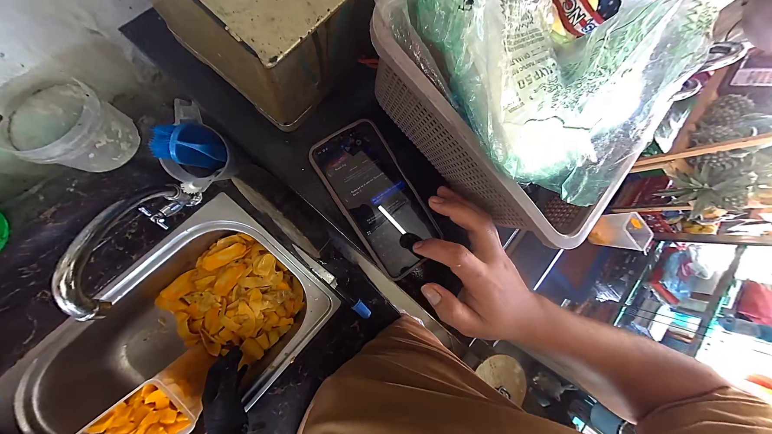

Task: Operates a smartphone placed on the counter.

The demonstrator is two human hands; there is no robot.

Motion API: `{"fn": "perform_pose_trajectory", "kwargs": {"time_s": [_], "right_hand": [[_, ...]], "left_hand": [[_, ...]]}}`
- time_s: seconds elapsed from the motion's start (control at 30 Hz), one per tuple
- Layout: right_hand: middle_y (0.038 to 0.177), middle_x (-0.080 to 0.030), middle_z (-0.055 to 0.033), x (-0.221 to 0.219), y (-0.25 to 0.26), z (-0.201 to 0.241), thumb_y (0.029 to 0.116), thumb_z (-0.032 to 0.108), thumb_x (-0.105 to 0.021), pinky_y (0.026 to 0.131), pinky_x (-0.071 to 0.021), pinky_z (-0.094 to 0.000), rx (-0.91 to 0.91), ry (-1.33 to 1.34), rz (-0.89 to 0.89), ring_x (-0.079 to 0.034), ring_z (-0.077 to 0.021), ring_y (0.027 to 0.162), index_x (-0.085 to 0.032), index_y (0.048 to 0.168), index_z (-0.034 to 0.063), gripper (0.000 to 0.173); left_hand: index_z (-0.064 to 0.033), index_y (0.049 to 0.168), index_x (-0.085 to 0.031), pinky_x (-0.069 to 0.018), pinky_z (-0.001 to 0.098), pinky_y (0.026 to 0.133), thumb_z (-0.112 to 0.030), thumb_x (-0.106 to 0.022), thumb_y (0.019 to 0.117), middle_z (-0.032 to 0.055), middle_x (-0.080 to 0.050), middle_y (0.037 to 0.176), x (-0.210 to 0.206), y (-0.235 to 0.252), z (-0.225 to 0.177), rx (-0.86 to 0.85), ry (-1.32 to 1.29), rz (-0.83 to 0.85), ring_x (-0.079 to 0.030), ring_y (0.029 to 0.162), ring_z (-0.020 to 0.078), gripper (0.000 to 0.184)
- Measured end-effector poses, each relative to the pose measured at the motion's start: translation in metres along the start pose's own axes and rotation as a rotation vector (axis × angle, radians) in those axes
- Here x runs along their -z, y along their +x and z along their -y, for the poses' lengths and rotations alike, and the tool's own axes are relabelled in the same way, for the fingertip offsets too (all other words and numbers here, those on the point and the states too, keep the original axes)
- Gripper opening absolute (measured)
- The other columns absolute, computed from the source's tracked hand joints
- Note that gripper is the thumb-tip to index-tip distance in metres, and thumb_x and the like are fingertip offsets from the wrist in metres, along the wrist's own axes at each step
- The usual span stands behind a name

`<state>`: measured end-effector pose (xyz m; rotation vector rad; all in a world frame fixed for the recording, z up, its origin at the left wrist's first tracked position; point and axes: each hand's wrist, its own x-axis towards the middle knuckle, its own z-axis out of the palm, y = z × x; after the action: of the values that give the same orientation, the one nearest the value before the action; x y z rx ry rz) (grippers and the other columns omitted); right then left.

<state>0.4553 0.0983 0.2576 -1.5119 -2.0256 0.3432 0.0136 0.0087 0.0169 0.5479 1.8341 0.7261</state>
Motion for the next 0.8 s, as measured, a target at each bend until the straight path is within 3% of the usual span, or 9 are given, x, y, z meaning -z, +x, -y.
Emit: {"fn": "perform_pose_trajectory", "kwargs": {"time_s": [0.2, 0.37, 0.63, 0.7, 0.8], "right_hand": [[0.153, -0.046, -0.0192, -0.0004, -0.0007, -0.0008, 0.1020, 0.037, -0.050, 0.117, -0.0413, -0.0500, -0.011, 0.011, -0.005, -0.035, -0.0351, 0.150, -0.065, 0.119, 0.0154, 0.032], [0.151, -0.049, -0.0197, -0.0004, -0.0006, -0.0005, 0.1025, 0.038, -0.050, 0.120, -0.0371, -0.0519, -0.023, -0.022, 0.012, -0.033, -0.0371, 0.151, -0.069, 0.119, 0.0155, 0.033], [0.149, -0.052, -0.0197, -0.0017, 0.0016, 0.0016, 0.1023, 0.036, -0.050, 0.120, -0.0391, -0.0480, -0.058, -0.057, -0.023, -0.037, -0.0344, 0.149, -0.067, 0.124, 0.0077, 0.040], [0.150, -0.051, -0.0194, -0.0015, 0.0018, 0.0026, 0.1024, 0.041, -0.049, 0.118, -0.0391, -0.0505, -0.044, -0.065, -0.008, -0.035, -0.0365, 0.150, -0.066, 0.126, 0.0127, 0.041], [0.156, -0.043, -0.0191, -0.0033, 0.0049, 0.0050, 0.1034, 0.055, -0.043, 0.115, -0.0376, -0.0573, 0.018, -0.117, 0.063, -0.027, -0.0421, 0.152, -0.062, 0.135, 0.0306, 0.044]], "left_hand": [[-0.0032, 0.134, -0.058, -0.0518, 0.0414, 0.099, -0.034, -0.056, 0.1002, 0.0109, -0.060, 0.138, 0.0026, 0.0027, 0.0036, -0.011, 0.018, 0.014, -0.058, 0.123, 0.0199, 0.046], [-0.0017, 0.135, -0.057, -0.0507, 0.0443, 0.101, -0.033, -0.056, 0.1001, 0.0124, -0.059, 0.139, 0.0013, 0.0019, 0.0035, -0.032, 0.034, 0.020, -0.057, 0.126, 0.0218, 0.047], [-0.0025, 0.136, -0.057, -0.0513, 0.0421, 0.099, -0.033, -0.057, 0.0995, 0.0115, -0.060, 0.139, 0.0020, 0.0032, 0.0055, -0.020, 0.014, 0.016, -0.057, 0.125, 0.0202, 0.047], [-0.0028, 0.135, -0.057, -0.0510, 0.0417, 0.100, -0.033, -0.057, 0.0998, 0.0110, -0.060, 0.139, 0.0031, 0.0033, 0.0055, -0.020, 0.009, 0.015, -0.057, 0.124, 0.0197, 0.047], [-0.0026, 0.135, -0.057, -0.0510, 0.0410, 0.100, -0.032, -0.057, 0.1003, 0.0109, -0.060, 0.139, 0.0041, 0.0042, 0.0068, -0.013, 0.001, 0.009, -0.058, 0.124, 0.0193, 0.046]]}}
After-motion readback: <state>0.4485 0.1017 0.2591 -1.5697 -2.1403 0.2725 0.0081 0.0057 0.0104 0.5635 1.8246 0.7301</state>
